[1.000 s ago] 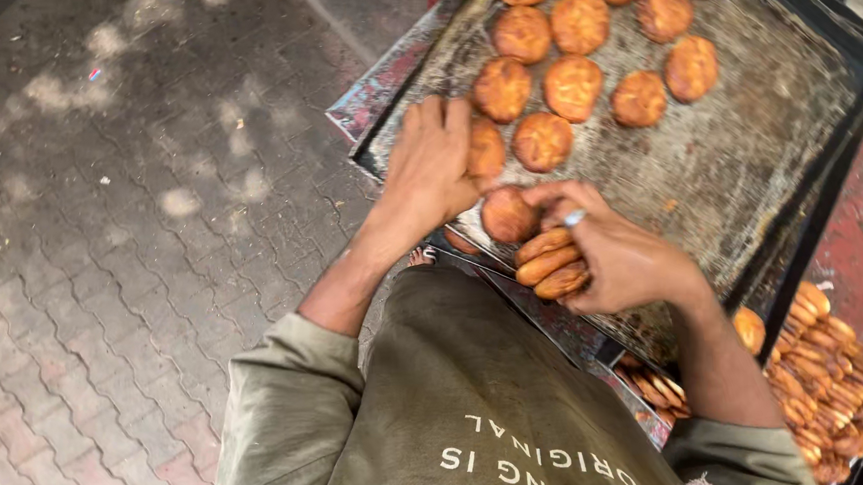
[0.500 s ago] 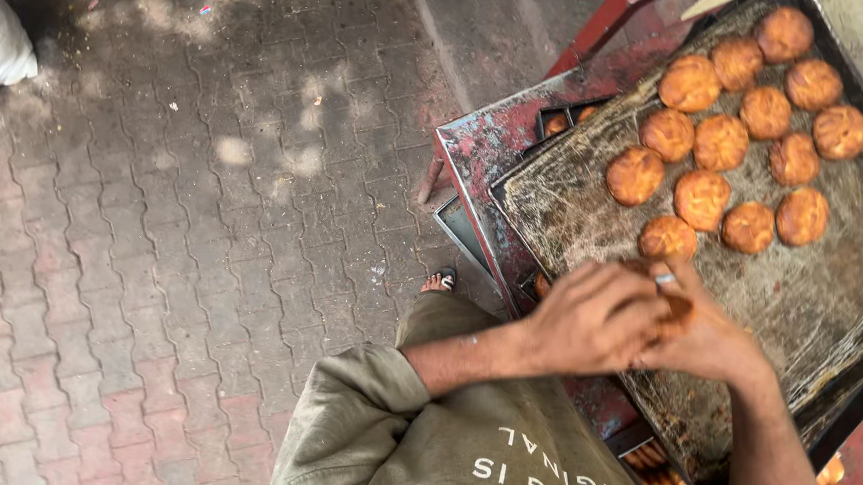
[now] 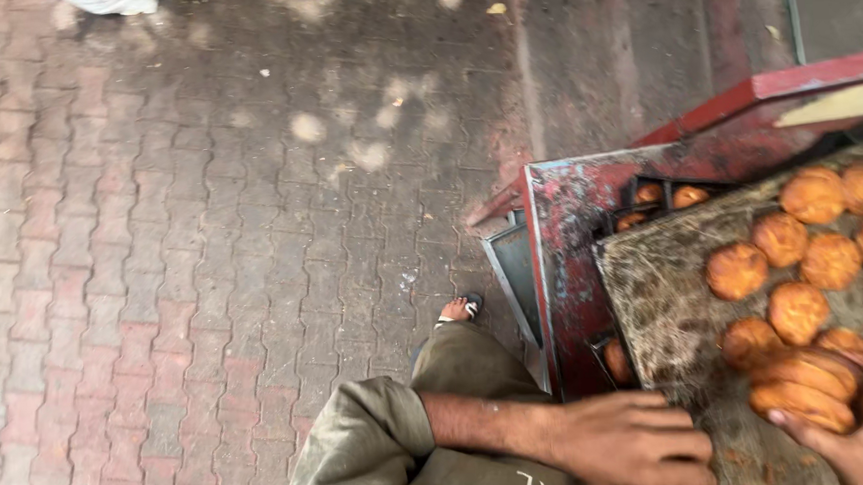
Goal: The person moves various pastries between metal trays by hand, stacking small ring-shaped pastries and arranging larger flat pastries into organized rows.
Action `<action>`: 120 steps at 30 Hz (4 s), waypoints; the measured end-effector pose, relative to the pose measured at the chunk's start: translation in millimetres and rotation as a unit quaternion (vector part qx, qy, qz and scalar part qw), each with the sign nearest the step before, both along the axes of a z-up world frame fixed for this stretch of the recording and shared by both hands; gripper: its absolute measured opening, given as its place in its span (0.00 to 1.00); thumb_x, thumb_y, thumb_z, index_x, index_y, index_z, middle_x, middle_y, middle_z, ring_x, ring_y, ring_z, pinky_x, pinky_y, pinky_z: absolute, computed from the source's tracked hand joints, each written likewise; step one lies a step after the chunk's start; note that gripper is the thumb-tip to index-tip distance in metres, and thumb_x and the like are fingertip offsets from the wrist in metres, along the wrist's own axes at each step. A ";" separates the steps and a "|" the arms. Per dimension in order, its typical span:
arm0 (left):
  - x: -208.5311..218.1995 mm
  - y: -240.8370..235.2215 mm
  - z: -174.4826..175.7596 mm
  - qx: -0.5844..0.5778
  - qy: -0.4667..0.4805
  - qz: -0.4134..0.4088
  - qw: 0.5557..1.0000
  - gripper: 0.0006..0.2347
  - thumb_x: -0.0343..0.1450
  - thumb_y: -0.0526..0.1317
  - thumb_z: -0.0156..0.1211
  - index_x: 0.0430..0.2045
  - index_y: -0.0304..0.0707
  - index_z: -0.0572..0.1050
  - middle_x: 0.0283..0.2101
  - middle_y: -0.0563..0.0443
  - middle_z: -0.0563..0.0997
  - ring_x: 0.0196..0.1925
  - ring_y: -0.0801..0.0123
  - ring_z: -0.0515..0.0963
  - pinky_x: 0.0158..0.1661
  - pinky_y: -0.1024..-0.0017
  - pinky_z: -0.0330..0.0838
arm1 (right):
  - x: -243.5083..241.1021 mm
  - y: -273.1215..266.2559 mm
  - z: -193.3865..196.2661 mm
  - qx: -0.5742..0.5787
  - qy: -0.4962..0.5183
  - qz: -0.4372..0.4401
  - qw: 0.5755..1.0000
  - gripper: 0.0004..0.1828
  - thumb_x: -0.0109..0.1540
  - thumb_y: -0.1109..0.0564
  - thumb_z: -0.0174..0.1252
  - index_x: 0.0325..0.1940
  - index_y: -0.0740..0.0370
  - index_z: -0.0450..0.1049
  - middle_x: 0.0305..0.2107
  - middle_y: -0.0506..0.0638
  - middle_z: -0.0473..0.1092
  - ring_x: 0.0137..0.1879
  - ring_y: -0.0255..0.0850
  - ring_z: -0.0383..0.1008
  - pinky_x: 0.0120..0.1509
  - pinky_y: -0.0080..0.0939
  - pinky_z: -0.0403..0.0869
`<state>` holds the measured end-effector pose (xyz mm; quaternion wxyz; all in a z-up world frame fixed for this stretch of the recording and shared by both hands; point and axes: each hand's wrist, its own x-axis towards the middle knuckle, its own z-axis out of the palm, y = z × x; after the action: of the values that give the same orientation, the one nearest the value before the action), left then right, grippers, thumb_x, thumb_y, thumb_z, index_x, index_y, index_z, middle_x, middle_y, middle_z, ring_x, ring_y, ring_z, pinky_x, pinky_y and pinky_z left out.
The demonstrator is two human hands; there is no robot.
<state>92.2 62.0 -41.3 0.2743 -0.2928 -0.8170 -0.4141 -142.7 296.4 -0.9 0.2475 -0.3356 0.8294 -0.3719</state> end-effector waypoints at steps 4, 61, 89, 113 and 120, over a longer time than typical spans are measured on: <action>6.2 8.2 -12.9 0.029 -0.024 -0.052 0.998 0.15 0.72 0.48 0.58 0.48 0.44 0.70 0.49 0.50 0.72 0.48 0.65 0.77 0.46 0.65 0.72 | 1.7 1.6 -7.9 0.087 0.027 -0.057 0.994 0.44 0.45 0.60 0.72 0.63 0.71 0.62 0.49 0.60 0.73 0.54 0.45 0.77 0.60 0.46 0.77; -238.2 -70.0 30.4 -0.143 -0.193 -0.165 0.957 0.48 0.57 0.40 0.76 0.71 0.28 0.50 0.60 0.29 0.64 0.61 0.38 0.70 0.61 0.52 0.70 | 111.9 -74.8 -9.6 0.070 0.460 -0.149 0.872 0.30 0.51 0.44 0.70 0.46 0.54 0.60 0.32 0.47 0.54 0.47 0.43 0.59 0.63 0.62 0.69; -208.6 79.0 13.5 0.105 -0.291 -0.191 0.932 0.14 0.80 0.46 0.52 0.50 0.36 0.77 0.47 0.47 0.73 0.53 0.65 0.76 0.54 0.67 0.74 | 162.2 -11.8 -3.8 -0.104 0.141 -0.251 0.952 0.83 0.38 0.51 0.80 0.80 0.50 0.25 0.75 0.69 0.21 0.82 0.70 0.33 0.76 0.61 0.58; -140.7 520.7 -85.2 0.136 -0.543 -0.414 0.718 0.09 0.79 0.38 0.58 0.42 0.29 0.79 0.32 0.48 0.78 0.33 0.65 0.73 0.34 0.65 0.68 | 349.9 323.0 -108.1 -0.414 0.044 -0.576 0.703 0.64 0.47 0.77 0.61 0.84 0.58 0.44 0.78 0.56 0.52 0.83 0.49 0.52 0.82 0.50 0.60; -115.8 685.1 -183.3 -0.086 -0.329 -0.353 0.872 0.13 0.72 0.44 0.59 0.43 0.34 0.81 0.43 0.33 0.84 0.47 0.48 0.84 0.46 0.57 0.76 | 369.8 478.7 -213.2 -0.330 -0.068 -0.639 0.691 0.55 0.44 0.72 0.65 0.76 0.60 0.56 0.61 0.62 0.65 0.65 0.54 0.66 0.69 0.50 0.66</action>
<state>-23.6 747.1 -224.6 -0.2007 -0.4306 -0.7348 -0.4840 227.1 775.0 -214.1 -0.1206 0.2418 0.6484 -0.7117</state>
